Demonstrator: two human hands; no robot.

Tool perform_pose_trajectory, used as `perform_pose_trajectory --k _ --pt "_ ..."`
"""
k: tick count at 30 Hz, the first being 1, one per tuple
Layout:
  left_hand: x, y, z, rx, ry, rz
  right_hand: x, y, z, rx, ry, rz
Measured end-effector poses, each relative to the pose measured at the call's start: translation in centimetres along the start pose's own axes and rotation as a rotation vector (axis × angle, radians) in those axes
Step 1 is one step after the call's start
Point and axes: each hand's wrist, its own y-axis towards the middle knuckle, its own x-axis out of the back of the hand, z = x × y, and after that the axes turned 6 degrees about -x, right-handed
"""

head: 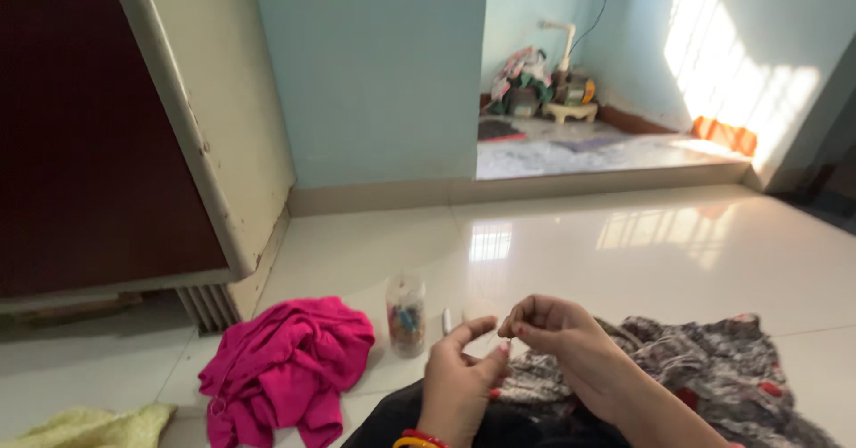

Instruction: The person sits on the floor and sews a white button onto a black garment using a needle and thread. They repeatedly pass the needle through the button and fabric, pulling the thread to secure the button in place.

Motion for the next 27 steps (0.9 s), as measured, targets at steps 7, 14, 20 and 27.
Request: perform_pose_trajectory --k 7,14,20,27 --pt "-3.6 -1.0 -4.4 -0.054 -0.223 0.326 3.8 -6.5 4.8 0.15 0.274 0.064" --pt "-2.7 -1.5 -8.9 -0.112 0.184 0.357 8.5 -11.9 6.7 0.219 0.381 0.4" --pt "-0.5 -2.8 -12.0 -0.192 0.706 0.361 12.0 -14.7 7.1 0.115 0.109 0.497" --pt "0.5 -3.4 -12.1 -0.236 0.892 0.249 16.2 -14.2 7.3 -0.043 -0.331 -0.146"
